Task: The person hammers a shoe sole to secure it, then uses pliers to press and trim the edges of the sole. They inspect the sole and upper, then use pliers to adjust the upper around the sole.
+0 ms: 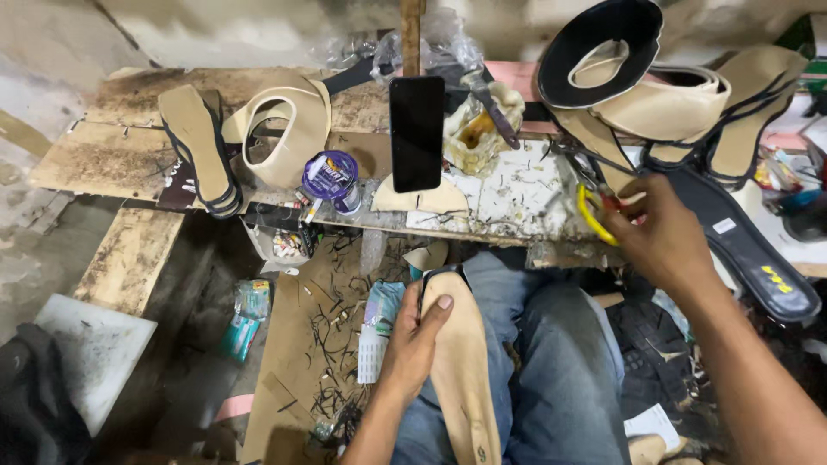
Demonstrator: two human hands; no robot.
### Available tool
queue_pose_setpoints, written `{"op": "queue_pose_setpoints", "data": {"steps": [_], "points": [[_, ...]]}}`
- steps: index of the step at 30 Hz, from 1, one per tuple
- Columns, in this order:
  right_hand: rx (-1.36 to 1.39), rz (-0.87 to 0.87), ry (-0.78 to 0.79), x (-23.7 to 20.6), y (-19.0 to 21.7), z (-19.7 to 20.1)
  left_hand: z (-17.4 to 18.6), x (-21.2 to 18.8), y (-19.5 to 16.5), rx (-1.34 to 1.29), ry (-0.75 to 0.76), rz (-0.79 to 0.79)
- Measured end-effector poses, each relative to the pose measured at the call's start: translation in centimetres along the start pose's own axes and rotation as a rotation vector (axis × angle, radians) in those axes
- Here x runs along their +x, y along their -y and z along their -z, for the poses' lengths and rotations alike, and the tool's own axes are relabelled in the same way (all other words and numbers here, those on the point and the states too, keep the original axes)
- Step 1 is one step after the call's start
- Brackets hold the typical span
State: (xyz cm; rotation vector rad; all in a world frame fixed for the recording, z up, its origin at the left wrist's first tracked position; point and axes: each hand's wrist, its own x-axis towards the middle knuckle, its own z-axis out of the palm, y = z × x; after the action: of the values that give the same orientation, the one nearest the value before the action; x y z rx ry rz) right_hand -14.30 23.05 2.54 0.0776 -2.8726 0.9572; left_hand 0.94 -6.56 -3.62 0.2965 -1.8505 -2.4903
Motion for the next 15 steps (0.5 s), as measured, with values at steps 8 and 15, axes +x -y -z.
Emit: {"op": "queue_pose_setpoints", "data": {"steps": [8, 15], "points": [[1.650, -0.211, 0.335, -4.6, -1.3, -0.7, 0.0, 1.6, 1.2, -0.228, -0.035, 0.097], [1.007, -0.317, 0.528, -15.9, -0.8, -5.2, -1.0, 1.3, 0.0, -0.354, 0.047, 0.134]]}}
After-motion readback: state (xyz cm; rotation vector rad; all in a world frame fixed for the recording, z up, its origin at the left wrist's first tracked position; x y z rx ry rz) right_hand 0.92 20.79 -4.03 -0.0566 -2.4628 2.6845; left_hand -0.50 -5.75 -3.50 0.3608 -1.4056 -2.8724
